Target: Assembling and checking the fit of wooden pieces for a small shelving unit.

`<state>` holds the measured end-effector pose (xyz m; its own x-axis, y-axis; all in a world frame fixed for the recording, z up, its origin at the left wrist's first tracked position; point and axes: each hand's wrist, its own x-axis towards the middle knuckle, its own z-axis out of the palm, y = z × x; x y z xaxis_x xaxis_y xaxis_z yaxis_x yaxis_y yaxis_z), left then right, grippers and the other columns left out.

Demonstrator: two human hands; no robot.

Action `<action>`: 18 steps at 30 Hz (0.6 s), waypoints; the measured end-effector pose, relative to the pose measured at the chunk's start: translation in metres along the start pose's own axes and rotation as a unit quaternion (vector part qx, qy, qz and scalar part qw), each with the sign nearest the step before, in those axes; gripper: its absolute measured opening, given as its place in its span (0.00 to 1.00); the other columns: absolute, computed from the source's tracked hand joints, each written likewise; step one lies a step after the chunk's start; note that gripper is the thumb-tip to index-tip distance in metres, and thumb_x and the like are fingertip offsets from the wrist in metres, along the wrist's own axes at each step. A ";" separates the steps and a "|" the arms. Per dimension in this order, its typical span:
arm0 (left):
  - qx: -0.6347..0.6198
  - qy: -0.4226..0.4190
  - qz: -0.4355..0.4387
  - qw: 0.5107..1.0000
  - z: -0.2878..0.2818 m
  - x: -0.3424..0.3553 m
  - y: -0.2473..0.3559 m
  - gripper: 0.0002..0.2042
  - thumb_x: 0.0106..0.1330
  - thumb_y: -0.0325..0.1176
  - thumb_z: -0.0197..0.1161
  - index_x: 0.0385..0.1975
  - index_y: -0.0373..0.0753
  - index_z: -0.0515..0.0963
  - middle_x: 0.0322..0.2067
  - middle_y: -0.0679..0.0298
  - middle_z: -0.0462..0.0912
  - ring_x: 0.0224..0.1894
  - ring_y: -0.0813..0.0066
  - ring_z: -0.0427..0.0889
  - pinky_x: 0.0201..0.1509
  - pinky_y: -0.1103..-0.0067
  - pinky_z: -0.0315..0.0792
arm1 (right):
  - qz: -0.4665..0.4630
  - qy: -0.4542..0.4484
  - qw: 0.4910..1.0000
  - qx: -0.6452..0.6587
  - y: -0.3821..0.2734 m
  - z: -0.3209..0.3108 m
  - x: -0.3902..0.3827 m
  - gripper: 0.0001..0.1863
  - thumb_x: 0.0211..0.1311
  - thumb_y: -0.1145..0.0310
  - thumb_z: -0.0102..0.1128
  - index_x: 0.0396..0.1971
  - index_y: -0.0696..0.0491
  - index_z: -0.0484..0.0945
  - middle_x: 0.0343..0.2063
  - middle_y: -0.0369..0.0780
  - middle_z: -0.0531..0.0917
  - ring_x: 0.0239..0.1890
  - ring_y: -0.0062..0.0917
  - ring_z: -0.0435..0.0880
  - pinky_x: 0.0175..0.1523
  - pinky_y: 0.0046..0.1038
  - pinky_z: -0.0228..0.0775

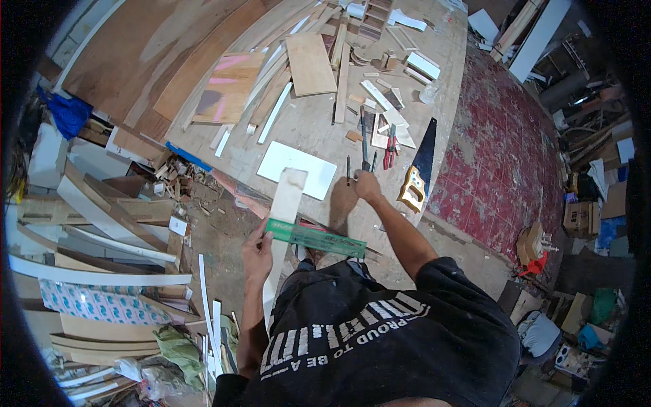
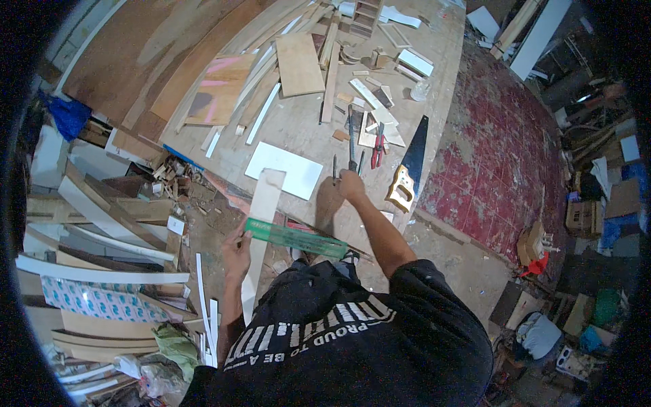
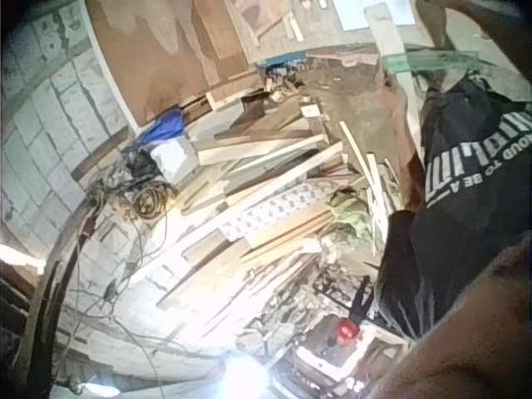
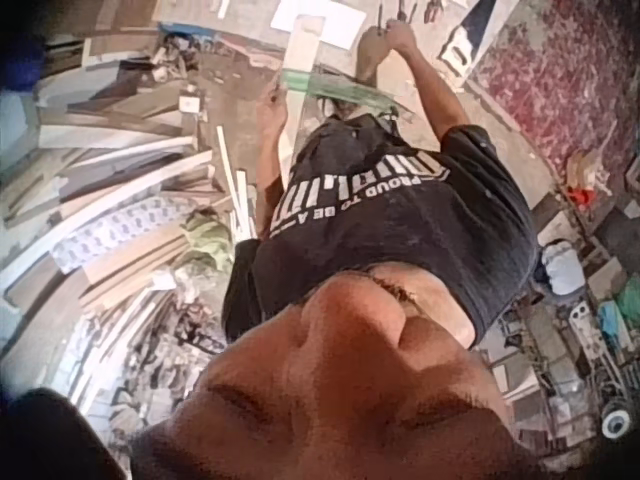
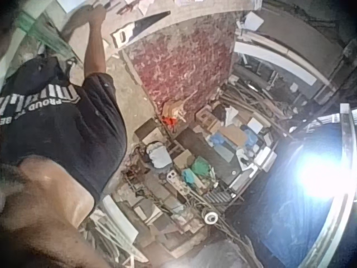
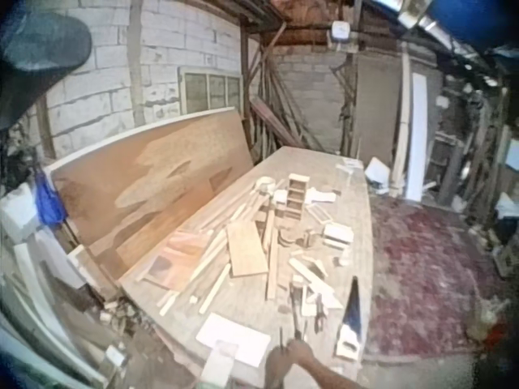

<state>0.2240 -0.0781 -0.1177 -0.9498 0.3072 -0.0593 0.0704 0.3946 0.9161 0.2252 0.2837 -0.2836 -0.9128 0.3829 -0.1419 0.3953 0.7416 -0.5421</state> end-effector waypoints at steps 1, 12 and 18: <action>0.001 -0.003 0.001 1.000 -0.006 0.000 -0.003 0.18 0.68 0.20 0.56 0.57 0.34 0.76 0.51 0.53 0.82 0.52 0.71 0.80 0.54 0.79 0.73 | 0.031 0.005 0.999 -0.015 -0.009 0.010 0.007 0.12 0.60 0.64 0.57 0.32 0.59 0.80 0.31 0.55 0.83 0.37 0.51 0.84 0.43 0.46 0.76; 0.043 -0.012 -0.058 0.997 -0.026 0.028 0.000 0.16 0.66 0.25 0.62 0.55 0.39 0.80 0.45 0.57 0.85 0.43 0.77 0.80 0.47 0.81 0.74 | 0.152 0.111 0.982 -0.009 0.001 0.017 0.012 0.12 0.64 0.65 0.51 0.33 0.59 0.77 0.29 0.53 0.84 0.35 0.46 0.86 0.39 0.45 0.77; -0.044 -0.033 -0.011 0.998 0.004 0.045 0.025 0.16 0.67 0.24 0.60 0.55 0.38 0.79 0.49 0.58 0.84 0.44 0.78 0.80 0.49 0.81 0.74 | -0.018 0.207 0.934 0.290 -0.081 -0.107 -0.075 0.09 0.62 0.75 0.55 0.40 0.61 0.79 0.24 0.46 0.81 0.23 0.32 0.79 0.33 0.29 0.72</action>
<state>0.1843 -0.0506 -0.0995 -0.9284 0.3573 -0.1025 0.0210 0.3257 0.9452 0.2729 0.2542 -0.1403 -0.7592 0.6329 0.1517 0.1340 0.3801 -0.9152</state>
